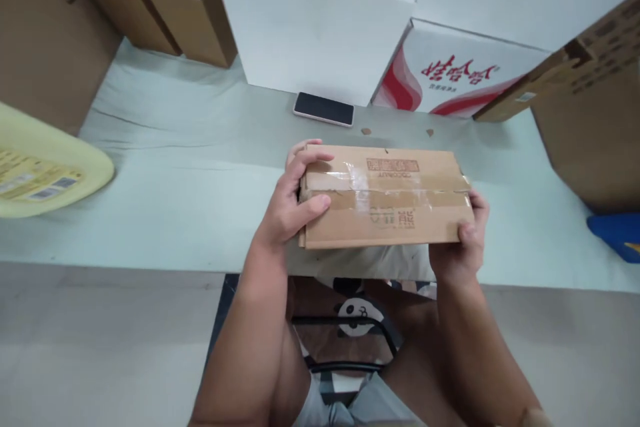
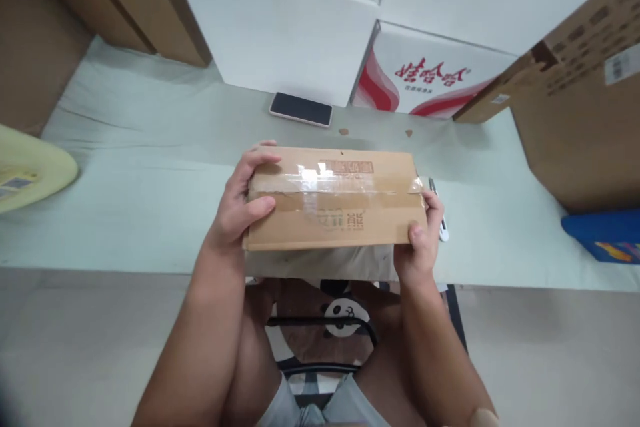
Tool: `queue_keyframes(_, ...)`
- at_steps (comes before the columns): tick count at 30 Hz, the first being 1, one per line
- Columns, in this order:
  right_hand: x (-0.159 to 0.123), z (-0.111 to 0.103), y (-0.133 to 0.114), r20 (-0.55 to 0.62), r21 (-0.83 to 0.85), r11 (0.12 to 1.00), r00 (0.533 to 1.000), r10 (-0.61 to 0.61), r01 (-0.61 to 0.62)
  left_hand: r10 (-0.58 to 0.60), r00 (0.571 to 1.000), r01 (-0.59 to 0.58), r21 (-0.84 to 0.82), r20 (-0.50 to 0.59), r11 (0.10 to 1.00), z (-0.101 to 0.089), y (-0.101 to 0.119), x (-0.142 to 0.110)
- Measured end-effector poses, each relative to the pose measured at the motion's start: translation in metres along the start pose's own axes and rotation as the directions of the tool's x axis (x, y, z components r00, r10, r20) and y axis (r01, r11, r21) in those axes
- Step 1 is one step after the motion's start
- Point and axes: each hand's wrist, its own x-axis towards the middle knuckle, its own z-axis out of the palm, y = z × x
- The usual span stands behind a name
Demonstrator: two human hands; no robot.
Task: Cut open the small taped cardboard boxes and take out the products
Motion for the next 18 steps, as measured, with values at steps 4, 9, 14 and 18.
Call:
queue_keyframes(4,0.012,-0.037,0.017,-0.075,-0.309,0.951,0.997,-0.009,-0.014,-0.115,0.993,0.114,-0.051,-0.024,0.992,0.017,0.002,0.002)
queue_keyframes(9,0.028,-0.083,0.036,-0.136,-0.884,0.435,0.984,0.114,-0.173,-0.217,0.971,0.209,-0.083,-0.098,0.974,0.034,0.005,0.002)
queue_keyframes(14,0.035,-0.103,0.037,-0.051,-0.941,0.299,0.94,0.338,-0.159,-0.209,0.964,0.189,-0.128,-0.166,0.974,0.046,0.004,0.004)
queue_keyframes(18,0.04,-0.104,0.024,-0.146,-0.796,0.513,0.925,0.351,-0.32,-0.207,0.957,0.178,-0.153,-0.204,0.972,0.058,0.006,-0.001)
